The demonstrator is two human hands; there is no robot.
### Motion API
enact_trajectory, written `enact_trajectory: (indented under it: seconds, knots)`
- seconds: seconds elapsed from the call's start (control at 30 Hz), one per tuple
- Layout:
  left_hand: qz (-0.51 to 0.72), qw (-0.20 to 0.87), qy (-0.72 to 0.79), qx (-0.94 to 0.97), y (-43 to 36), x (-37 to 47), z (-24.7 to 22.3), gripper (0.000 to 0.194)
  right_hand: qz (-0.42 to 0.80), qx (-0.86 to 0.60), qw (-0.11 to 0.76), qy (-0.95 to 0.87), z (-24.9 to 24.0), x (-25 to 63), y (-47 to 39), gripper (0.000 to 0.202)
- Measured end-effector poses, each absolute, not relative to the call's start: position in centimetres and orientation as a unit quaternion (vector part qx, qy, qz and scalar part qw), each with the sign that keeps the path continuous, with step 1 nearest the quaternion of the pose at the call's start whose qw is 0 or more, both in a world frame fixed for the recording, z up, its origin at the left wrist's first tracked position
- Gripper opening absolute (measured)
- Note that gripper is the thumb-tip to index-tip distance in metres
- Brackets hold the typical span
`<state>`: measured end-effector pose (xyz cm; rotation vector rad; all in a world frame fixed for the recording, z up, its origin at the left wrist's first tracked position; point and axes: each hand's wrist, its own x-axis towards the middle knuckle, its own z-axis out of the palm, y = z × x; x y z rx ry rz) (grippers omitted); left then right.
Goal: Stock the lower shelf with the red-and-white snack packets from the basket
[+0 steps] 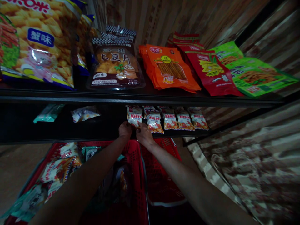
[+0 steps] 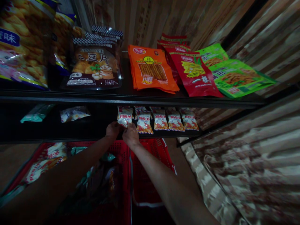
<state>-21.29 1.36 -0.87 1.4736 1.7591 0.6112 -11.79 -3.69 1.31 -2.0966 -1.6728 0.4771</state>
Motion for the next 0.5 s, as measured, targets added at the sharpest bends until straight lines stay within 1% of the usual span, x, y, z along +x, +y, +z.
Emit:
enact_trajectory:
  seconds: [0.13, 0.3, 0.4, 0.5]
  knots:
    - [0.205, 0.353, 0.699, 0.588, 0.9, -21.3, 0.1, 0.021, 0.158, -0.747, 0.212, -0.61, 1.1, -11.3, -3.5, 0.045]
    - [0.145, 0.318, 0.713, 0.608, 0.2, -21.6, 1.3, 0.029, 0.164, -0.743, 0.203, -0.616, 1.1, -10.8, -3.3, 0.043]
    - [0.141, 0.305, 0.716, 0.612, 0.0, -21.9, 1.4, 0.031, 0.156, -0.74, 0.202, -0.623, 0.9, -10.5, -3.2, 0.043]
    - [0.169, 0.286, 0.717, 0.613, 0.1, -22.1, 1.0, 0.032, 0.145, -0.726, 0.214, -0.638, 0.7, -10.4, -3.2, 0.041]
